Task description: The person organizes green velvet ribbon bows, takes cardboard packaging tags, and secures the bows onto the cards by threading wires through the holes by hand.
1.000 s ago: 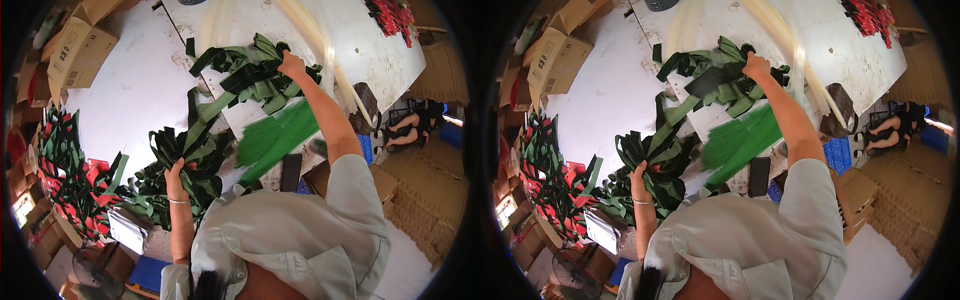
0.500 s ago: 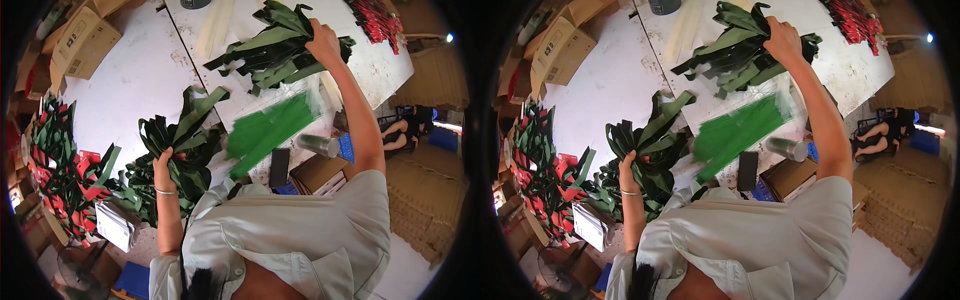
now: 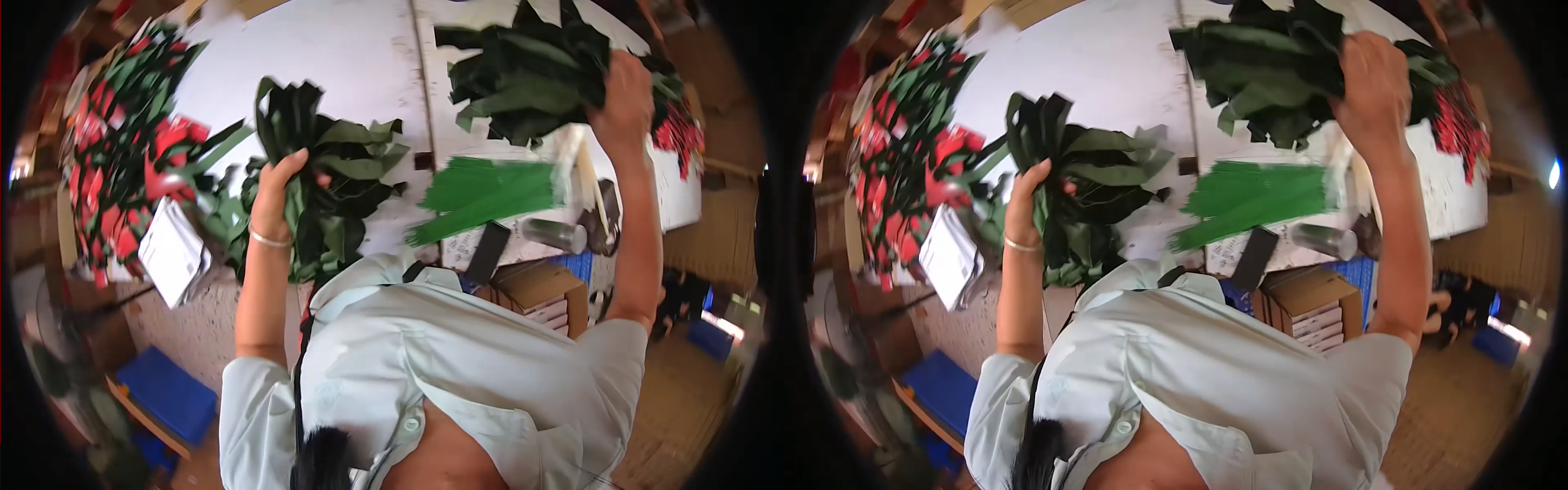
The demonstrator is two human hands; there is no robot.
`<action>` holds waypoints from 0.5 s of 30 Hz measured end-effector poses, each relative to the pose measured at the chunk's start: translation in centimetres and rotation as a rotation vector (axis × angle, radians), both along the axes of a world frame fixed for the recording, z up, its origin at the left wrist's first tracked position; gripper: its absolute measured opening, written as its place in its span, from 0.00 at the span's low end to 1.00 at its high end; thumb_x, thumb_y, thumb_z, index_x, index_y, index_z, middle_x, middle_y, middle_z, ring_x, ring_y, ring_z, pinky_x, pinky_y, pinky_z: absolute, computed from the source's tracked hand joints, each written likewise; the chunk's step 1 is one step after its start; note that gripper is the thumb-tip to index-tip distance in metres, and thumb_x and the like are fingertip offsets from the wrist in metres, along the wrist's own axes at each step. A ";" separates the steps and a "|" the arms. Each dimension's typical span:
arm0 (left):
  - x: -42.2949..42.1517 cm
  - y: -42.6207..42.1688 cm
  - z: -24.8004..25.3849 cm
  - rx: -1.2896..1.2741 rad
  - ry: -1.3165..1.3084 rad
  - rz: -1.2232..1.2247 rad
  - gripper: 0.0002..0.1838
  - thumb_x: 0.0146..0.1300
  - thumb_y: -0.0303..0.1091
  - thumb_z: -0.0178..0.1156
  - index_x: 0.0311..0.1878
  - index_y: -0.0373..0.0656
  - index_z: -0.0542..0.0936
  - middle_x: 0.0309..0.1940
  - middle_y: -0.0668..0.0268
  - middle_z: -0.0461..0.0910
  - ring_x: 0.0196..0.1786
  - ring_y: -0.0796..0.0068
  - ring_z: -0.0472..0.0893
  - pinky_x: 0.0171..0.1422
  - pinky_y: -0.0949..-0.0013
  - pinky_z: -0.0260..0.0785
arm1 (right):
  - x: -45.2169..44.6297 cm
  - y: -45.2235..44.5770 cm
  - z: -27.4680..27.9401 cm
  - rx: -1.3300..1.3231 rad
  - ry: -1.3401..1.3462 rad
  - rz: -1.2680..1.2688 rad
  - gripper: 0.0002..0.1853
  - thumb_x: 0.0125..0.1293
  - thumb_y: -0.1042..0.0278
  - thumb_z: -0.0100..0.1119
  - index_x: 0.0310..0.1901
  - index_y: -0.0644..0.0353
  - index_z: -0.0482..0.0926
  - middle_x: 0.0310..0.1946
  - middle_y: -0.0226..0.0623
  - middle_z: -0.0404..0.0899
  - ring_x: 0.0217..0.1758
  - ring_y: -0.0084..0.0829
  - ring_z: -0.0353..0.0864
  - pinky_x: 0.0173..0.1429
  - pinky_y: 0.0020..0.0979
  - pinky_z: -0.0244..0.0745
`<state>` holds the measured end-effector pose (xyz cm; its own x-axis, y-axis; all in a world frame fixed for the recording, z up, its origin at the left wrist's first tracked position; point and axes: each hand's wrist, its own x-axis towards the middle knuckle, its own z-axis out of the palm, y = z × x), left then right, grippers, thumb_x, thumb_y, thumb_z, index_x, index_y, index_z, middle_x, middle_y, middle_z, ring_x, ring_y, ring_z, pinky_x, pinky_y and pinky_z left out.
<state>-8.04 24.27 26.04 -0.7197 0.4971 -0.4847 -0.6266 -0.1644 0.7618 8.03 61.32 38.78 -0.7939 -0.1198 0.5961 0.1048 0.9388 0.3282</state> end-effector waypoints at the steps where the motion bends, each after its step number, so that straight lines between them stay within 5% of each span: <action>1: -0.2 -0.9 -0.1 0.060 -0.029 -0.008 0.13 0.61 0.36 0.59 0.40 0.35 0.77 0.25 0.59 0.81 0.25 0.71 0.81 0.30 0.70 0.76 | -0.1 -2.1 0.7 0.016 0.006 0.081 0.28 0.30 0.82 0.67 0.41 0.63 0.71 0.43 0.44 0.74 0.48 0.47 0.73 0.50 0.41 0.67; 6: 0.0 -4.9 2.3 0.094 -0.017 -0.026 0.13 0.61 0.36 0.58 0.41 0.34 0.77 0.23 0.58 0.81 0.24 0.71 0.81 0.29 0.71 0.77 | -0.3 -11.3 1.4 -0.041 0.008 0.439 0.14 0.50 0.77 0.65 0.38 0.54 0.73 0.40 0.36 0.78 0.45 0.38 0.79 0.50 0.40 0.73; 15: 1.6 -11.0 4.4 0.165 0.041 -0.030 0.17 0.61 0.37 0.58 0.46 0.32 0.75 0.26 0.57 0.80 0.26 0.69 0.81 0.31 0.69 0.78 | 4.4 -22.0 0.1 0.285 0.139 0.608 0.13 0.57 0.67 0.56 0.42 0.43 0.67 0.39 0.27 0.78 0.46 0.26 0.75 0.55 0.31 0.66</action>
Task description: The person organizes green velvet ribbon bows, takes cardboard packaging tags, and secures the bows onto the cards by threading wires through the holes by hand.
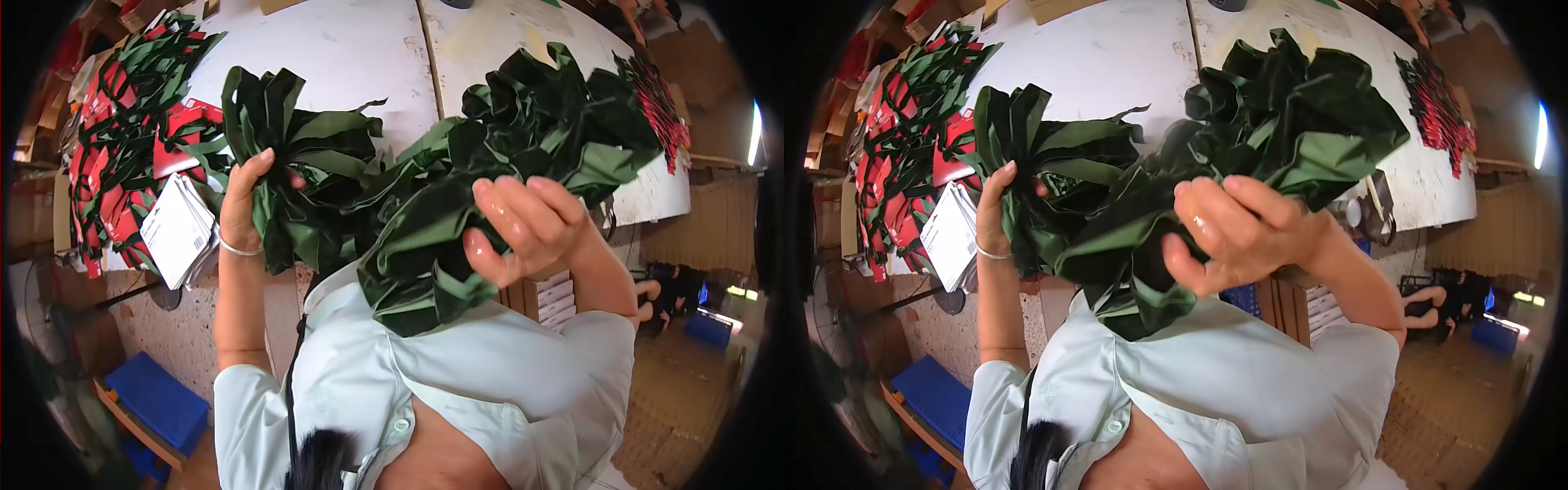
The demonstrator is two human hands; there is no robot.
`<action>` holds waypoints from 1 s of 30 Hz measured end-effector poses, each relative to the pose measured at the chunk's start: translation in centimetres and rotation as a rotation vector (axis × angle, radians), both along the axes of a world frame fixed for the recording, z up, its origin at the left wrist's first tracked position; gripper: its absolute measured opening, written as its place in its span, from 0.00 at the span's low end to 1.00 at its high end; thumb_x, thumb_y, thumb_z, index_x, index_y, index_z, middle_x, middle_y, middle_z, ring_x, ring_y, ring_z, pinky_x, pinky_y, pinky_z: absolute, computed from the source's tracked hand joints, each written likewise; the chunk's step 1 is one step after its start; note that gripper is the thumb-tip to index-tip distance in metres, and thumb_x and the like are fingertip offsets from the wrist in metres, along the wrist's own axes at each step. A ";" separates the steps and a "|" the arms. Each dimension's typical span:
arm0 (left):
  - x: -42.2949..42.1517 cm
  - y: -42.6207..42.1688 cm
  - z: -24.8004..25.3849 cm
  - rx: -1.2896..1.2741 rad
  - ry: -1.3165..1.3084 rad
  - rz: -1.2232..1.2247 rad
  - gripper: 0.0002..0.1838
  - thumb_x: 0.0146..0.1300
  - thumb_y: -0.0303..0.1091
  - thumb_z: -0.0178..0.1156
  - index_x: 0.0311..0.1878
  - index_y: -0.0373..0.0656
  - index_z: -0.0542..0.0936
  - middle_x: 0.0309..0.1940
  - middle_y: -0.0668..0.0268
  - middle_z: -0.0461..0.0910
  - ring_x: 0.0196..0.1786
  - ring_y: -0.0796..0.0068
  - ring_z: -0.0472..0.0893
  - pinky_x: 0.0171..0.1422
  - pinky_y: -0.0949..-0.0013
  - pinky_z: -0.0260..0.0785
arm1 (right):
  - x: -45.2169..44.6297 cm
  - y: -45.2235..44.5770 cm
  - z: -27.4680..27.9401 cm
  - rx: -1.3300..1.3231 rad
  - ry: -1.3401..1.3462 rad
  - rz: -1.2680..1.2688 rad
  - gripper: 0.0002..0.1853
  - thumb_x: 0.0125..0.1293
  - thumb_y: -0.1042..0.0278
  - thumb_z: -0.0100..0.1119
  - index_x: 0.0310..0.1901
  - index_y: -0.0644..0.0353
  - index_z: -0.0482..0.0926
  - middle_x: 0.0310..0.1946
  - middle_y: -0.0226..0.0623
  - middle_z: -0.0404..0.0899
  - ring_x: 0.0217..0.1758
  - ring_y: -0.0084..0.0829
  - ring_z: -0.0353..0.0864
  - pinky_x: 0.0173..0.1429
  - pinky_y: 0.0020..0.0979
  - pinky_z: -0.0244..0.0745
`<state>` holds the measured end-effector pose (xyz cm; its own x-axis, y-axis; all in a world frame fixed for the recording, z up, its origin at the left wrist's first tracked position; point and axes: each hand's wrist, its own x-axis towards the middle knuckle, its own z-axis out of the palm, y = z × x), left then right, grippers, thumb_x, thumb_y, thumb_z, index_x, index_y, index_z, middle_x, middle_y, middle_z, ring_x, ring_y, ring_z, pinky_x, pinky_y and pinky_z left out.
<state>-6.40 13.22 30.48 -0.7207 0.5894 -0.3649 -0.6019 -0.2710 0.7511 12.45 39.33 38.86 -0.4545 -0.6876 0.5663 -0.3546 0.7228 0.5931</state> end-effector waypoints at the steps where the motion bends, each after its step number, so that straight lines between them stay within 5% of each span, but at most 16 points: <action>1: 0.1 -0.8 0.1 0.003 0.003 -0.002 0.17 0.61 0.37 0.58 0.46 0.32 0.75 0.25 0.57 0.80 0.26 0.68 0.81 0.32 0.69 0.78 | 1.0 -1.4 0.0 -0.053 -0.005 -0.026 0.13 0.58 0.66 0.54 0.44 0.43 0.67 0.39 0.27 0.79 0.45 0.25 0.75 0.53 0.31 0.66; 8: 1.2 -4.4 1.8 0.045 0.030 -0.109 0.18 0.61 0.39 0.57 0.45 0.32 0.75 0.24 0.54 0.79 0.25 0.68 0.80 0.31 0.70 0.76 | 3.7 -7.5 0.3 0.025 0.082 -0.067 0.11 0.60 0.62 0.51 0.45 0.43 0.67 0.42 0.29 0.80 0.47 0.27 0.74 0.52 0.32 0.66; 10: 1.8 -4.7 2.8 0.058 0.036 -0.134 0.18 0.61 0.40 0.57 0.44 0.32 0.75 0.24 0.55 0.79 0.25 0.68 0.80 0.32 0.70 0.76 | 4.8 -9.2 1.1 -0.035 -0.069 -0.152 0.13 0.64 0.63 0.52 0.48 0.44 0.62 0.45 0.32 0.80 0.49 0.31 0.73 0.54 0.35 0.65; 11: 2.2 -5.2 3.4 0.068 0.044 -0.143 0.18 0.61 0.41 0.57 0.43 0.32 0.76 0.24 0.55 0.79 0.26 0.68 0.79 0.32 0.70 0.76 | 4.8 -10.0 1.2 -0.169 -0.080 -0.132 0.14 0.54 0.67 0.57 0.42 0.43 0.69 0.41 0.32 0.79 0.46 0.31 0.75 0.54 0.33 0.67; 15: 3.4 -8.0 6.6 0.093 0.040 -0.081 0.20 0.62 0.45 0.54 0.39 0.33 0.76 0.24 0.57 0.78 0.26 0.69 0.78 0.34 0.69 0.73 | 4.7 -10.6 1.2 -0.427 -0.234 -0.330 0.16 0.49 0.79 0.58 0.43 0.60 0.75 0.40 0.42 0.77 0.42 0.43 0.79 0.46 0.42 0.74; 17: 2.9 -10.3 7.2 0.126 0.306 -0.006 0.21 0.63 0.47 0.49 0.39 0.34 0.75 0.24 0.58 0.76 0.27 0.71 0.74 0.35 0.73 0.67 | 5.1 -10.8 0.0 -0.671 -0.247 -0.497 0.25 0.37 0.85 0.58 0.44 0.68 0.72 0.38 0.46 0.75 0.40 0.51 0.76 0.42 0.43 0.71; 19: 3.1 -13.0 8.2 0.288 0.353 0.071 0.23 0.62 0.46 0.48 0.48 0.34 0.73 0.26 0.57 0.76 0.26 0.72 0.71 0.33 0.73 0.64 | 6.1 -10.4 -1.2 -0.675 -0.367 -0.697 0.27 0.35 0.85 0.59 0.44 0.68 0.70 0.38 0.47 0.75 0.41 0.53 0.75 0.43 0.42 0.70; 22: 3.2 -16.7 8.1 0.399 0.455 0.248 0.29 0.60 0.48 0.51 0.60 0.40 0.68 0.43 0.58 0.75 0.25 0.74 0.67 0.27 0.73 0.62 | 6.3 -11.0 -3.6 -0.716 -0.401 -0.759 0.26 0.37 0.85 0.58 0.44 0.66 0.71 0.37 0.47 0.76 0.42 0.51 0.75 0.45 0.43 0.70; 27: 4.8 -22.9 6.7 -0.012 0.509 0.342 0.34 0.53 0.51 0.55 0.60 0.40 0.67 0.44 0.59 0.74 0.27 0.73 0.69 0.26 0.70 0.67 | 5.7 -12.9 -9.4 -0.842 -0.645 -0.867 0.24 0.41 0.83 0.57 0.45 0.61 0.72 0.36 0.44 0.76 0.43 0.48 0.75 0.46 0.44 0.69; 30: 6.5 -24.4 8.5 -0.161 0.569 0.240 0.36 0.48 0.44 0.60 0.60 0.35 0.66 0.46 0.57 0.74 0.28 0.69 0.73 0.27 0.72 0.67 | 5.8 -11.3 -10.7 -0.839 -0.736 -0.826 0.25 0.42 0.82 0.58 0.48 0.60 0.70 0.36 0.42 0.76 0.43 0.47 0.75 0.46 0.45 0.69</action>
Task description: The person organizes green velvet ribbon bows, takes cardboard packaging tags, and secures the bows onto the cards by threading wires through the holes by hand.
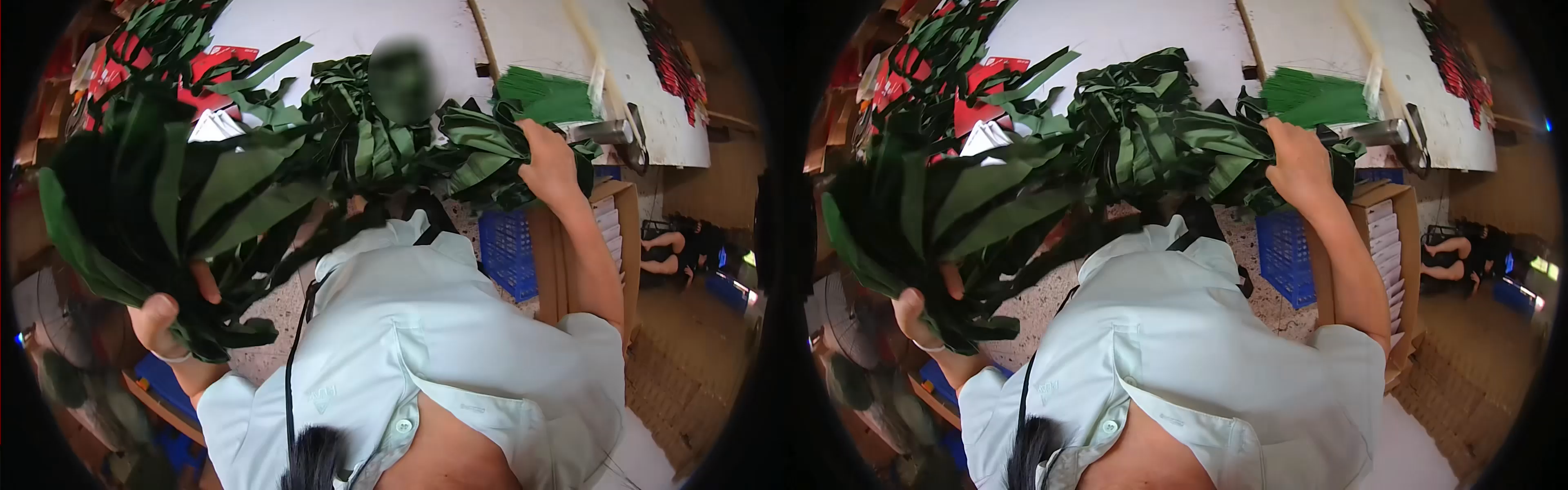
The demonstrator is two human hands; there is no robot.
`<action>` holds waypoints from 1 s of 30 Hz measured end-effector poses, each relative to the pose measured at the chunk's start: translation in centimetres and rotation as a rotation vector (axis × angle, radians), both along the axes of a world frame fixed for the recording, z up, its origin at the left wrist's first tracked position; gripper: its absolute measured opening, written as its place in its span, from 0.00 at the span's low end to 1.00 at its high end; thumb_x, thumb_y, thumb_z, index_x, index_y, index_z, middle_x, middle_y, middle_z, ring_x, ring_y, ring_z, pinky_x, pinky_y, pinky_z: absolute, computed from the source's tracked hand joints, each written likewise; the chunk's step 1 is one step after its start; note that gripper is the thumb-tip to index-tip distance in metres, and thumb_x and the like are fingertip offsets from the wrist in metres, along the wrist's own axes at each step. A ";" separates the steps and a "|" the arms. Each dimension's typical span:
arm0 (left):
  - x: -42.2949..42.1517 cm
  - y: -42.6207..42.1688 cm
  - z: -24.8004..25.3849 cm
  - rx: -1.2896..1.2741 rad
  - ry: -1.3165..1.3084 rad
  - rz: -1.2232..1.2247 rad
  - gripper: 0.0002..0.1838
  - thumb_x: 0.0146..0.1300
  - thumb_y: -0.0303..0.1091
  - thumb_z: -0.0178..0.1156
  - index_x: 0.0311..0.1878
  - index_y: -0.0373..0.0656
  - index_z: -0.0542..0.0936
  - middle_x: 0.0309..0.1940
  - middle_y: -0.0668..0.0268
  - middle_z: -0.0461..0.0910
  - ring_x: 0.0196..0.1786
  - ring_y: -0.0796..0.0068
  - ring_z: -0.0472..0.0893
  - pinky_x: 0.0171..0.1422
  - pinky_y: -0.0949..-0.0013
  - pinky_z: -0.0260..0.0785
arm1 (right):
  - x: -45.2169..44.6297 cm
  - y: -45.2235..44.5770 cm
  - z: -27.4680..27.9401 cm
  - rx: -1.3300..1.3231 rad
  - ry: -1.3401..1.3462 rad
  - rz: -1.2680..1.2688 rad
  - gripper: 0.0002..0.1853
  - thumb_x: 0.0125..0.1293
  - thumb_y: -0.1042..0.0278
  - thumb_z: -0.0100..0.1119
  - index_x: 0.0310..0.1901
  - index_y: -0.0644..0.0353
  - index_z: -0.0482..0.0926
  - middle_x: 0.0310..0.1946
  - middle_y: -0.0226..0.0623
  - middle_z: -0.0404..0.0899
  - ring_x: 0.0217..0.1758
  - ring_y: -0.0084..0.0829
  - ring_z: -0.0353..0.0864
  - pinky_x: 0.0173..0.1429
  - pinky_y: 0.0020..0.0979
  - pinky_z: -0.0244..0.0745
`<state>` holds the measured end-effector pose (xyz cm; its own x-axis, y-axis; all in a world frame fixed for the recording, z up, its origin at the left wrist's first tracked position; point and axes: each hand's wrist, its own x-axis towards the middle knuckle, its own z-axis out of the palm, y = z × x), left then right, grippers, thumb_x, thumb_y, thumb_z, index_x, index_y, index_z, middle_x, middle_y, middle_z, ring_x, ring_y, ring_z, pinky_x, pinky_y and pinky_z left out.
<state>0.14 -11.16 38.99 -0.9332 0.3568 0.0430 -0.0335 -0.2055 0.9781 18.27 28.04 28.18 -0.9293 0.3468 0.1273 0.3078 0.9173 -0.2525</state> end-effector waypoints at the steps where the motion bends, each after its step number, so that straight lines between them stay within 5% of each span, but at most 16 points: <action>1: 0.8 -0.2 0.1 -0.014 0.002 0.030 0.36 0.49 0.41 0.60 0.60 0.33 0.65 0.47 0.55 0.73 0.28 0.68 0.73 0.28 0.74 0.64 | 0.0 0.5 -0.8 -0.031 -0.059 -0.002 0.25 0.43 0.82 0.58 0.48 0.59 0.70 0.36 0.42 0.76 0.44 0.47 0.75 0.46 0.45 0.69; 4: 2.7 -0.2 0.4 -0.121 -0.046 0.198 0.35 0.51 0.41 0.59 0.61 0.32 0.64 0.46 0.53 0.74 0.27 0.69 0.73 0.28 0.74 0.65 | -0.6 0.9 -3.6 -0.105 -0.088 0.028 0.24 0.43 0.81 0.57 0.47 0.60 0.70 0.35 0.45 0.77 0.43 0.50 0.76 0.44 0.47 0.69; 5: 2.8 -0.5 -0.1 -0.124 -0.077 0.218 0.30 0.55 0.41 0.56 0.58 0.31 0.67 0.38 0.53 0.76 0.26 0.71 0.73 0.29 0.74 0.65 | -1.0 1.3 -4.0 -0.138 -0.136 0.035 0.23 0.43 0.81 0.57 0.46 0.60 0.69 0.35 0.46 0.77 0.43 0.51 0.76 0.44 0.47 0.69; 7: 2.5 -1.3 -0.8 -0.305 -0.387 0.206 0.20 0.65 0.49 0.47 0.34 0.39 0.73 0.23 0.66 0.73 0.27 0.77 0.71 0.32 0.75 0.62 | -1.1 2.4 -4.8 -0.172 -0.164 0.034 0.23 0.44 0.80 0.57 0.46 0.60 0.69 0.36 0.48 0.78 0.42 0.53 0.76 0.43 0.49 0.69; 9: 3.1 1.1 -3.2 -0.277 -0.563 0.317 0.18 0.65 0.49 0.52 0.36 0.41 0.75 0.24 0.65 0.75 0.28 0.75 0.74 0.34 0.76 0.66 | -0.5 3.8 -5.8 -0.192 -0.250 0.033 0.28 0.45 0.79 0.56 0.53 0.59 0.68 0.41 0.52 0.78 0.46 0.54 0.76 0.47 0.48 0.70; 12: 3.4 2.5 -10.4 -0.035 -0.817 0.389 0.12 0.62 0.41 0.62 0.41 0.43 0.77 0.28 0.62 0.81 0.27 0.69 0.80 0.34 0.64 0.77 | 0.7 5.7 -7.0 -0.264 -0.267 -0.012 0.28 0.45 0.78 0.57 0.53 0.60 0.68 0.41 0.53 0.78 0.44 0.56 0.76 0.45 0.51 0.69; 18: 0.5 11.3 -25.5 0.258 -0.862 0.347 0.14 0.64 0.35 0.58 0.49 0.38 0.76 0.45 0.59 0.81 0.44 0.60 0.81 0.50 0.58 0.76 | 3.5 7.9 -7.7 -0.402 -0.287 -0.085 0.29 0.44 0.77 0.58 0.53 0.61 0.67 0.39 0.55 0.78 0.43 0.57 0.76 0.45 0.51 0.70; 22: -3.6 22.6 -27.0 0.386 -0.874 0.195 0.22 0.66 0.45 0.57 0.55 0.40 0.74 0.52 0.59 0.77 0.54 0.58 0.76 0.64 0.52 0.65 | 5.6 9.3 -7.6 -0.424 -0.262 -0.120 0.27 0.43 0.78 0.57 0.51 0.63 0.69 0.40 0.55 0.78 0.45 0.57 0.76 0.47 0.50 0.70; 24: -4.6 26.3 -26.7 0.186 -0.961 0.329 0.22 0.67 0.44 0.55 0.58 0.39 0.71 0.56 0.56 0.74 0.57 0.55 0.73 0.66 0.51 0.62 | 6.8 9.6 -7.5 -0.424 -0.255 -0.146 0.27 0.43 0.78 0.57 0.51 0.63 0.69 0.40 0.55 0.78 0.44 0.57 0.76 0.46 0.50 0.70; 28: -6.0 27.7 -29.3 0.250 -0.972 0.225 0.19 0.69 0.38 0.43 0.57 0.37 0.69 0.59 0.53 0.69 0.59 0.53 0.69 0.69 0.50 0.57 | 8.1 10.6 -7.6 -0.452 -0.247 -0.209 0.26 0.43 0.79 0.57 0.50 0.64 0.69 0.40 0.54 0.78 0.45 0.57 0.76 0.46 0.50 0.70; 30: -7.2 26.9 -29.2 0.192 -0.988 0.236 0.17 0.68 0.37 0.45 0.54 0.37 0.69 0.58 0.54 0.70 0.58 0.53 0.70 0.68 0.51 0.57 | 8.6 10.6 -7.8 -0.451 -0.247 -0.231 0.29 0.42 0.79 0.57 0.51 0.63 0.68 0.41 0.55 0.76 0.47 0.59 0.73 0.47 0.49 0.68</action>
